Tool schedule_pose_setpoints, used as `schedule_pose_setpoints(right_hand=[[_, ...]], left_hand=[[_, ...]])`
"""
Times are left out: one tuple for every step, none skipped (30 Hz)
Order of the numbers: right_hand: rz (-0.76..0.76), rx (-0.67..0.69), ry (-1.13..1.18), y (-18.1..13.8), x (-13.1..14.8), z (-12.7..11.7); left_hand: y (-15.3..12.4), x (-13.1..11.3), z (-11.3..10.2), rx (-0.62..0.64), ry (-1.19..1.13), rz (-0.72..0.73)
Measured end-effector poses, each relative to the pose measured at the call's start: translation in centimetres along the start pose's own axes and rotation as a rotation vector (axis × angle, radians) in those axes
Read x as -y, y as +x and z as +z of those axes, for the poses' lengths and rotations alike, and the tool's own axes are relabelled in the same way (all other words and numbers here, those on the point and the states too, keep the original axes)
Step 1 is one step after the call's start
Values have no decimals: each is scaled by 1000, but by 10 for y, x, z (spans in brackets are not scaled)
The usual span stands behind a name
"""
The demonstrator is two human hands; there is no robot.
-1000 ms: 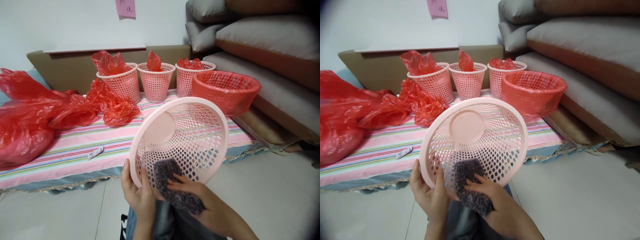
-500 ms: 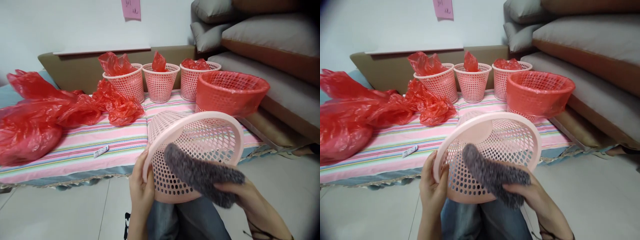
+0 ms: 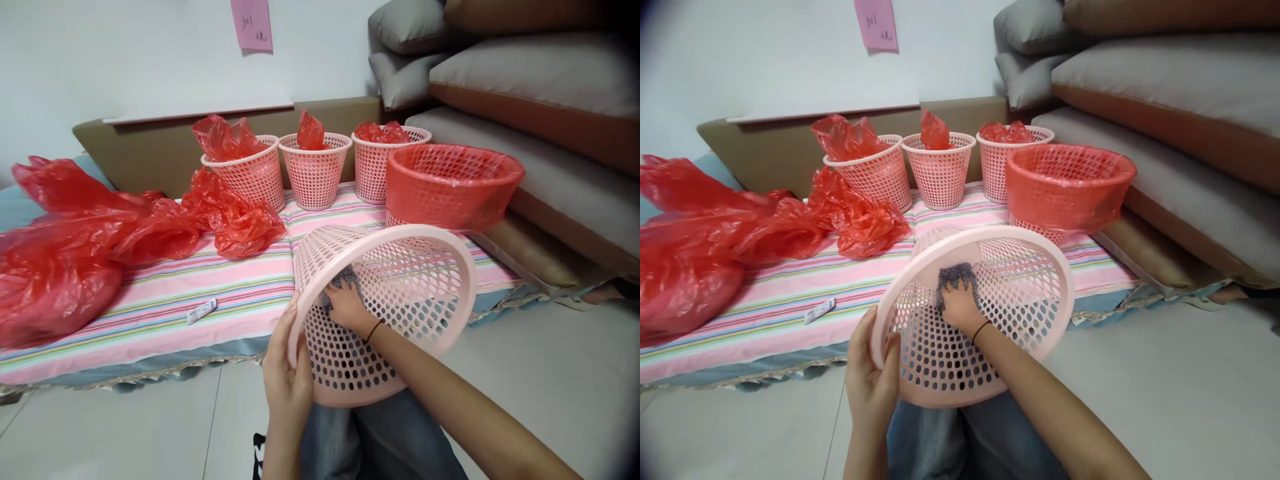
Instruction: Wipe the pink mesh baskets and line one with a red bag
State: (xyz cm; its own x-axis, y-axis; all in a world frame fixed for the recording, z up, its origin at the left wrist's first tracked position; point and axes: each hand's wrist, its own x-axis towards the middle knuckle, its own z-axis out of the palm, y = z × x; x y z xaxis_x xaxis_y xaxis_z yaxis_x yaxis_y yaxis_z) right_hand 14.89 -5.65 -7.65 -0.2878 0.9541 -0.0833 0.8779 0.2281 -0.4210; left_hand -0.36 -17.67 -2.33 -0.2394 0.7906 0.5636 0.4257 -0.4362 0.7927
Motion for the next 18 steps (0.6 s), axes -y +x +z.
schedule_pose_setpoints(right_hand=[[-2, 19, -3, -2, 0, 4], [-6, 37, -3, -5, 0, 5], [-14, 53, -4, -9, -1, 5], [-29, 68, -1, -14, -2, 3], [-53, 80, 11, -22, -2, -1], [-78, 88, 38, -30, -2, -4], [-101, 92, 80, -41, -1, -8], [-119, 95, 137, -52, 0, -12], [-125, 101, 203, -65, 3, -15], [-120, 109, 272, -78, 5, -17], [-108, 122, 337, -92, 8, -20], [-100, 135, 398, -105, 11, -22], [-99, 144, 454, -119, 13, -24], [-104, 147, 505, -132, 14, -25], [-115, 147, 548, -145, 15, -27], [-129, 143, 583, -157, 15, -28], [-152, 145, 614, -167, 15, -28], [-176, 148, 644, -176, 13, -27]], left_hand=[[2, -2, 1, 6, -1, 20], [3, -5, 2, 16, -3, 39], [5, -7, 3, 24, 0, 50], [7, -10, 4, 25, 10, 51], [9, -11, 4, 20, 21, 42], [11, -12, 4, 13, 35, 25], [12, -12, 4, 3, 52, 3], [13, -11, 3, -6, 70, -17], [13, -10, 2, -13, 84, -28], [14, -9, 0, -12, 88, -29], [14, -8, -1, -7, 85, -21], [14, -7, -2, 6, 78, -7], [14, -7, -3, 18, 67, 6], [15, -7, -4, 26, 59, 16], [15, -8, -4, 26, 54, 22], [16, -9, -5, 19, 53, 21], [17, -10, -6, 6, 53, 15], [17, -10, -6, -6, 48, 7]])
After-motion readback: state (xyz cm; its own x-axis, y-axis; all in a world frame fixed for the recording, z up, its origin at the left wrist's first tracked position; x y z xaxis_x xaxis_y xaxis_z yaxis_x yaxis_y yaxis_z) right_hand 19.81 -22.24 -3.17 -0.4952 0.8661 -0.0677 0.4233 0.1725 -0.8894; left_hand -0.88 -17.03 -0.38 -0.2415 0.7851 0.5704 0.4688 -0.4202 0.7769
